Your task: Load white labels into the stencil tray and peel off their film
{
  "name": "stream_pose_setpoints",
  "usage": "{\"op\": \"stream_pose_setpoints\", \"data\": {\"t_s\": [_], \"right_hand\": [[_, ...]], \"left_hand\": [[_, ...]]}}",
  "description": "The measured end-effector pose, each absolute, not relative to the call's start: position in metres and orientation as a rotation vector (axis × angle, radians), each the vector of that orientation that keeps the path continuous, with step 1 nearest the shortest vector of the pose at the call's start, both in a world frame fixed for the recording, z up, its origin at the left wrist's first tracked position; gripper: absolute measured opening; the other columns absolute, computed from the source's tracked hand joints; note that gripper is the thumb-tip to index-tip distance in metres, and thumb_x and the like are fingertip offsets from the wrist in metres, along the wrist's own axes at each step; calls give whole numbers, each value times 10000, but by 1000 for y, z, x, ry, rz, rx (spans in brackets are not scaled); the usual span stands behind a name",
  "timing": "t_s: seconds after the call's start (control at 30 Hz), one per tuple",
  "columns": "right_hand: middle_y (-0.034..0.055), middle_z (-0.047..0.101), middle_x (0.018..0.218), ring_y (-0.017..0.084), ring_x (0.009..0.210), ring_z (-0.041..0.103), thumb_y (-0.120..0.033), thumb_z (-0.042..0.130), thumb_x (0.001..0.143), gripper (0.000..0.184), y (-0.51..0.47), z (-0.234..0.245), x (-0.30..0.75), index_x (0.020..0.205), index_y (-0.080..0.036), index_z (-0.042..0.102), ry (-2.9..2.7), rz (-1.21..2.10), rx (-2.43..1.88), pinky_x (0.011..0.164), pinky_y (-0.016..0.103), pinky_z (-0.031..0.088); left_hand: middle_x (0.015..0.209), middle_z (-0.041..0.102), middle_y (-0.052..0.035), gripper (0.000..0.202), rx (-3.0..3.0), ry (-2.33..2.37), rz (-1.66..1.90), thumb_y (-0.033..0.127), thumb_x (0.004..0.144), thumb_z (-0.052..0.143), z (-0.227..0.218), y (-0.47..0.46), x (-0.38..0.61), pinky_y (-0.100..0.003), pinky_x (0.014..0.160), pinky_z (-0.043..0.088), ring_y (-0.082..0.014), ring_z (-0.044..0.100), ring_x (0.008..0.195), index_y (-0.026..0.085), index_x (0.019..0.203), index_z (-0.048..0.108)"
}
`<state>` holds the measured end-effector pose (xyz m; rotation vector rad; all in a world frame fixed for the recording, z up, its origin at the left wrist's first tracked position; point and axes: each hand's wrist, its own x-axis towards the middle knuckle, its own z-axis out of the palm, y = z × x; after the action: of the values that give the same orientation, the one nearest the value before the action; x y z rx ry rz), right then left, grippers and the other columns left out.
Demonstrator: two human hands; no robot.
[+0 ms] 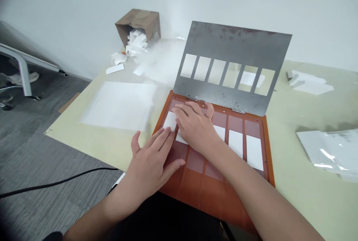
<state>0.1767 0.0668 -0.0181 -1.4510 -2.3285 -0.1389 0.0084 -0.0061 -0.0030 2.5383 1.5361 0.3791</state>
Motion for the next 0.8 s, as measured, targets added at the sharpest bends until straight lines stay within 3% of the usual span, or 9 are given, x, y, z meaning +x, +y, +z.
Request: {"op": "stream_pose_setpoints", "data": {"t_s": [0.07, 0.17, 0.37, 0.47, 0.57, 0.63, 0.7, 0.8], "right_hand": [[121, 692, 1275, 301, 1250, 577, -154, 431, 994, 299, 67, -20, 176, 1250, -167, 586, -2327, -161, -1482, 1075, 571, 157], [145, 708, 1236, 304, 1264, 578, -165, 405, 999, 326, 67, -22, 175, 1284, -138, 561, -2323, -119, -1512, 1093, 606, 143], [86, 752, 1113, 284, 1146, 657, -182, 443, 976, 262, 65, -17, 173, 1194, -202, 587, -2230, 63, -1467, 1116, 646, 171], [58, 736, 1120, 237, 1035, 694, -158, 486, 942, 278, 67, -17, 173, 1190, -237, 585, -2163, 98, -1362, 1129, 595, 272], [125, 654, 1272, 201, 950, 706, -169, 533, 920, 302, 72, -21, 174, 1218, -201, 573, -2057, 128, -1245, 1009, 455, 486], [146, 627, 1293, 181, 892, 707, -184, 534, 927, 215, 74, -24, 175, 1129, -184, 605, -2017, 132, -1209, 950, 414, 541], [108, 668, 1203, 183, 936, 700, -186, 518, 940, 117, 75, -26, 176, 953, -202, 633, -2036, 112, -1189, 1041, 457, 497], [41, 717, 1014, 173, 939, 692, -175, 510, 944, 180, 73, -24, 177, 811, -211, 626, -2126, 158, -1164, 1175, 564, 332]], "left_hand": [[1479, 545, -135, 625, 2545, 1541, 389, 552, 1028, 278, -4, -6, 9, -607, 1214, 89, -267, 512, 1349, 130, 1456, 452], [1475, 550, -129, 604, 2555, 1562, 413, 542, 1027, 300, -5, -8, 10, -601, 1214, 106, -269, 517, 1347, 136, 1437, 477], [1475, 551, -121, 591, 2556, 1570, 394, 529, 1029, 311, -4, -9, 12, -638, 1191, 156, -280, 519, 1345, 124, 1422, 486], [1472, 554, -123, 588, 2561, 1570, 378, 527, 1021, 346, -4, -8, 12, -652, 1174, 198, -293, 521, 1343, 122, 1424, 482], [1470, 555, -127, 588, 2552, 1573, 372, 524, 1019, 358, -3, -8, 13, -663, 1167, 204, -301, 520, 1342, 119, 1428, 479], [1472, 554, -126, 592, 2541, 1576, 371, 525, 1019, 360, -3, -9, 13, -667, 1169, 191, -303, 518, 1344, 118, 1433, 474], [1474, 551, -127, 597, 2534, 1579, 373, 530, 1020, 352, -3, -9, 14, -661, 1175, 176, -302, 515, 1347, 121, 1439, 470], [1472, 553, -132, 602, 2530, 1579, 372, 539, 1020, 339, -3, -9, 14, -645, 1184, 162, -301, 513, 1348, 133, 1444, 474]]}}
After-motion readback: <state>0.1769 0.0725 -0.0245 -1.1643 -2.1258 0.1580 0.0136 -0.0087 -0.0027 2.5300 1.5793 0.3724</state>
